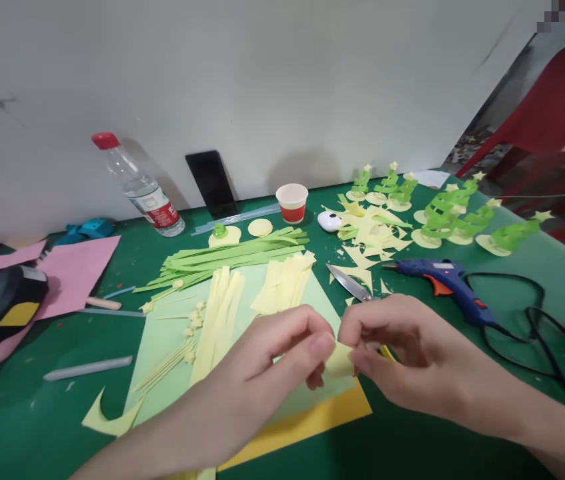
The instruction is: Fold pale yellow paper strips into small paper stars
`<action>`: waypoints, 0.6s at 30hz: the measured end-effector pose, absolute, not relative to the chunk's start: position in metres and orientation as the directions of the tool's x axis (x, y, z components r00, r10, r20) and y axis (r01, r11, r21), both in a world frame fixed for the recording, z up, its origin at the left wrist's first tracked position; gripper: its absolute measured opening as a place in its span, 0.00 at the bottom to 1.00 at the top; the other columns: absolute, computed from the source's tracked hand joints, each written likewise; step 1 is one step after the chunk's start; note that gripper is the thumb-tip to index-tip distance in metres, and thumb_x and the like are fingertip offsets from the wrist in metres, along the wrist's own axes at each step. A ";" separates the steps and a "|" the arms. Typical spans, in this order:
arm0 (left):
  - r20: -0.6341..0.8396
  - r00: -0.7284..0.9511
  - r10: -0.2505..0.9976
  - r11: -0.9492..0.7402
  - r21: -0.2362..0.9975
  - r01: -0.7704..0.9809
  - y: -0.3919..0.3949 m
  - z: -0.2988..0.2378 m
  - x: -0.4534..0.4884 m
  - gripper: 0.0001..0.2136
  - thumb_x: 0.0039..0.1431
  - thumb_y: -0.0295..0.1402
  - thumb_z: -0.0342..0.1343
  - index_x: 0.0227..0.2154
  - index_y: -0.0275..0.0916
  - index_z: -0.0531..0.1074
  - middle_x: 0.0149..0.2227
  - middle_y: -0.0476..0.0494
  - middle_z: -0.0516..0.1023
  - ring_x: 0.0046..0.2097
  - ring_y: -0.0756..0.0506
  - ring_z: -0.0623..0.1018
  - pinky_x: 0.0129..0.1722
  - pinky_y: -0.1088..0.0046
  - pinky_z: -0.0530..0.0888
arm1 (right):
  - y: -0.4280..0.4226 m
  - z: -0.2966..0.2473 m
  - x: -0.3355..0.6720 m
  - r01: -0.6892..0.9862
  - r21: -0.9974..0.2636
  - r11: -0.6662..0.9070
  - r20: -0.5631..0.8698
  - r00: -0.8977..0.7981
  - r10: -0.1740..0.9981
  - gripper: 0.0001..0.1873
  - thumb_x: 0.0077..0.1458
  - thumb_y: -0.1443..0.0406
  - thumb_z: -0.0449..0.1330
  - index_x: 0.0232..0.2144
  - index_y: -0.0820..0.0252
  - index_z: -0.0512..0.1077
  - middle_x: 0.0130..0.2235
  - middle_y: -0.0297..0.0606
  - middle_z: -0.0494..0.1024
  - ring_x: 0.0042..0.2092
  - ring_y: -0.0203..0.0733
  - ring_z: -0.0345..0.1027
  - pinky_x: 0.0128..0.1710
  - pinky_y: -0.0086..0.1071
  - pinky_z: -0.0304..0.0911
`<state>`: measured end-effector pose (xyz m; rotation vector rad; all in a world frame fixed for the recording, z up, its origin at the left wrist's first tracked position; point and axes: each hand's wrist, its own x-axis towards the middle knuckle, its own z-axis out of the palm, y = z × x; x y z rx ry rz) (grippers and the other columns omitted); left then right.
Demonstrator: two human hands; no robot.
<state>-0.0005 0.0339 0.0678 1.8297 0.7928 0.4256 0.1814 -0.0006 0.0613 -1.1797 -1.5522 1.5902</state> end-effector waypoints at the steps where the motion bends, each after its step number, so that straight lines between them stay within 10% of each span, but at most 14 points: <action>1: -0.105 0.719 0.687 -0.161 0.943 0.292 0.034 0.067 0.001 0.12 0.65 0.35 0.45 0.26 0.40 0.65 0.26 0.54 0.70 0.29 0.53 0.72 0.30 0.82 0.71 | -0.001 0.061 0.182 0.172 -0.981 -0.094 -0.158 -0.408 0.899 0.08 0.50 0.68 0.52 0.20 0.59 0.65 0.18 0.28 0.59 0.21 0.31 0.49 0.20 0.25 0.48; 11: -0.203 0.597 0.776 0.260 0.966 -0.009 0.037 0.061 0.006 0.09 0.54 0.25 0.58 0.20 0.36 0.69 0.18 0.55 0.74 0.22 0.56 0.73 0.26 0.83 0.72 | 0.002 0.057 0.183 0.356 -0.821 0.445 0.357 -0.288 0.889 0.13 0.50 0.73 0.58 0.40 0.61 0.67 0.28 0.32 0.74 0.26 0.32 0.64 0.25 0.22 0.64; 18: -0.281 0.578 0.766 0.336 0.942 0.014 0.040 0.060 0.010 0.07 0.46 0.23 0.63 0.18 0.36 0.71 0.18 0.57 0.73 0.20 0.57 0.72 0.22 0.86 0.70 | 0.005 0.052 0.183 0.367 -0.631 0.683 0.551 -0.408 0.728 0.11 0.52 0.78 0.56 0.35 0.62 0.69 0.28 0.32 0.77 0.29 0.30 0.68 0.28 0.20 0.65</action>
